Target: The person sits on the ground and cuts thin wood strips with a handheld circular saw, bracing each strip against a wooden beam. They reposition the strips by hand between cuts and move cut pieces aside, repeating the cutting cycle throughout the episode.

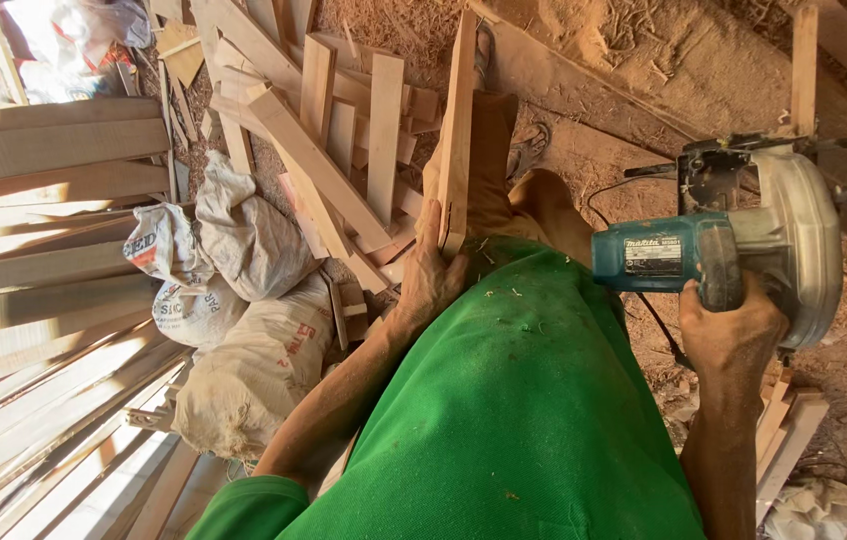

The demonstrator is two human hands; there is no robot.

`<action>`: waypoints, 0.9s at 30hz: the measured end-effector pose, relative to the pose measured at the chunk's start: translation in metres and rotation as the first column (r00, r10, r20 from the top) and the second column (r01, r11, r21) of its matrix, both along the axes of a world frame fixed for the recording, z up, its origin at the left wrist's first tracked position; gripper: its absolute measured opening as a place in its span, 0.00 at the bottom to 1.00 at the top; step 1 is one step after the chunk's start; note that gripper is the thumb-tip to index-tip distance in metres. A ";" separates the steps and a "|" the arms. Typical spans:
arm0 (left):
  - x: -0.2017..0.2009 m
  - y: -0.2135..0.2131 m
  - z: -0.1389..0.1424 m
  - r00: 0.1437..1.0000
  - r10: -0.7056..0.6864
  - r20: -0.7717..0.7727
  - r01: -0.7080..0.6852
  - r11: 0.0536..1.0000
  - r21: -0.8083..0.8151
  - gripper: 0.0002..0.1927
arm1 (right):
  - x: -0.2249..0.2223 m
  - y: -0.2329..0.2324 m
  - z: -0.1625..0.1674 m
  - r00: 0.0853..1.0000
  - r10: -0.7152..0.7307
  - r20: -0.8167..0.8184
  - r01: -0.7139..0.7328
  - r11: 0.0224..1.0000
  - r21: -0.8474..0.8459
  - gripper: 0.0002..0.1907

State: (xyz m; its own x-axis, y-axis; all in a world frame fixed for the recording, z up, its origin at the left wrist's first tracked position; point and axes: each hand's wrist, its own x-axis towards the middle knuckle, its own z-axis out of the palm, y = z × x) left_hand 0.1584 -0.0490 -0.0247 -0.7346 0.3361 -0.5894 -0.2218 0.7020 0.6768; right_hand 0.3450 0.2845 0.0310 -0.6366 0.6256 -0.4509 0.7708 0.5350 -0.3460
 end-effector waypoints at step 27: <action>-0.243 0.092 0.011 0.161 -0.793 -0.587 0.861 0.404 -0.310 0.17 | -0.022 -0.018 -0.013 1.000 -0.022 0.001 0.022 0.999 -0.038 0.15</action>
State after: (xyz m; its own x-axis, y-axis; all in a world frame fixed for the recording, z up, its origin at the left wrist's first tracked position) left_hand -0.0846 0.0433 -0.0137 -0.1136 0.9870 -0.1139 0.8952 0.1514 0.4193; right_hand 0.3229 0.2667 0.0185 -0.6224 0.6220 -0.4751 0.7826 0.5045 -0.3648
